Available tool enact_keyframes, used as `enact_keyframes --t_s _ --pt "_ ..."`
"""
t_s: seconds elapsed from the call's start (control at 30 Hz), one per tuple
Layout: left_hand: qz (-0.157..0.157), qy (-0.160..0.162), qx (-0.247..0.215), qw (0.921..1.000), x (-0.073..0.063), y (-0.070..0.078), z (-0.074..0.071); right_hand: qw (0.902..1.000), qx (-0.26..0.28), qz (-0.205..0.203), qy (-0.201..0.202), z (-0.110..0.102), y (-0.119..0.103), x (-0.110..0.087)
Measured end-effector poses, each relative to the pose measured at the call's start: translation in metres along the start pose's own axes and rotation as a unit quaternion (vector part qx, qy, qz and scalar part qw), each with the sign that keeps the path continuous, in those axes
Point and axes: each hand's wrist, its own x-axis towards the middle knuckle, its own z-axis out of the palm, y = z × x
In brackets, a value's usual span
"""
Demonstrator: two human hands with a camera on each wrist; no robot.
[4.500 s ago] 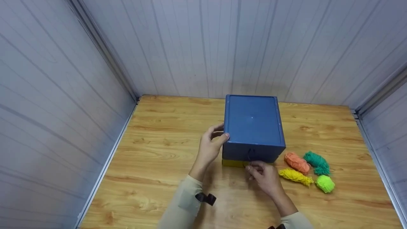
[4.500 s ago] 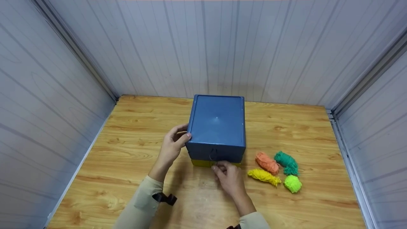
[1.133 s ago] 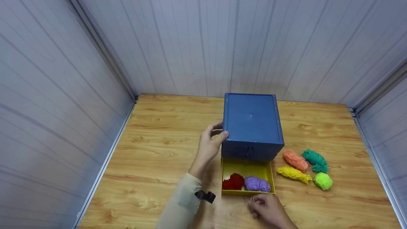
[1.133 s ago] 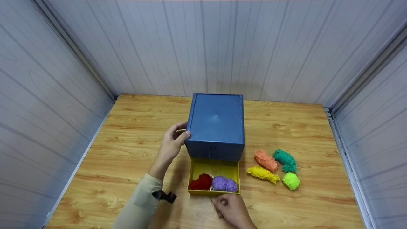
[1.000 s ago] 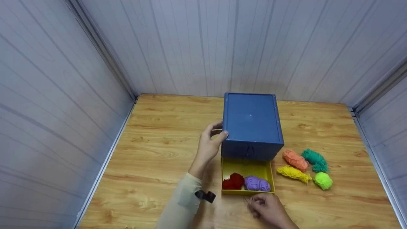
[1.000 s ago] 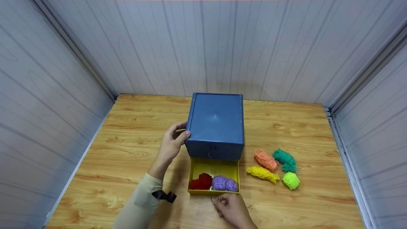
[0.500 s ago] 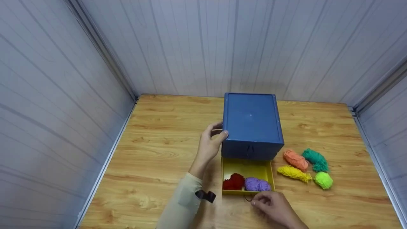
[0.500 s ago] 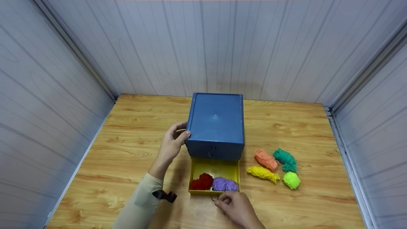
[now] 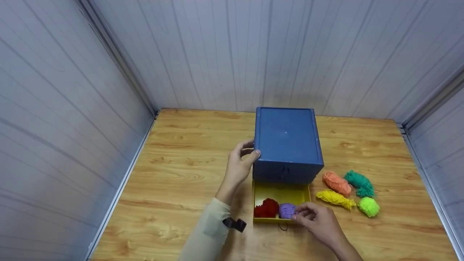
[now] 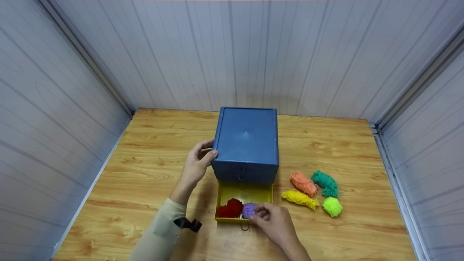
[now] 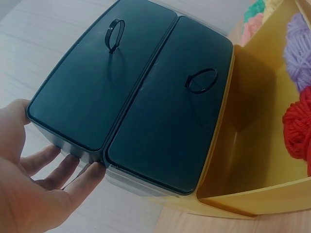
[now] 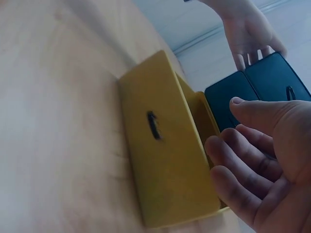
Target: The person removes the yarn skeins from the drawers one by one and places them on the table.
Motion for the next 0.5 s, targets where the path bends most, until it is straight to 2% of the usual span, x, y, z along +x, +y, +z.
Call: enact_keyframes --t_s 0.17,0.5 --pt "-0.008 -0.003 -0.003 1.0 0.0 0.001 0.0 0.9998 -0.013 -0.014 0.007 -0.005 0.001 0.008" --pt "-0.005 -0.003 -0.013 0.9999 0.001 0.0 0.0 0.9976 -0.063 -0.023 -0.015 -0.001 0.005 0.022"
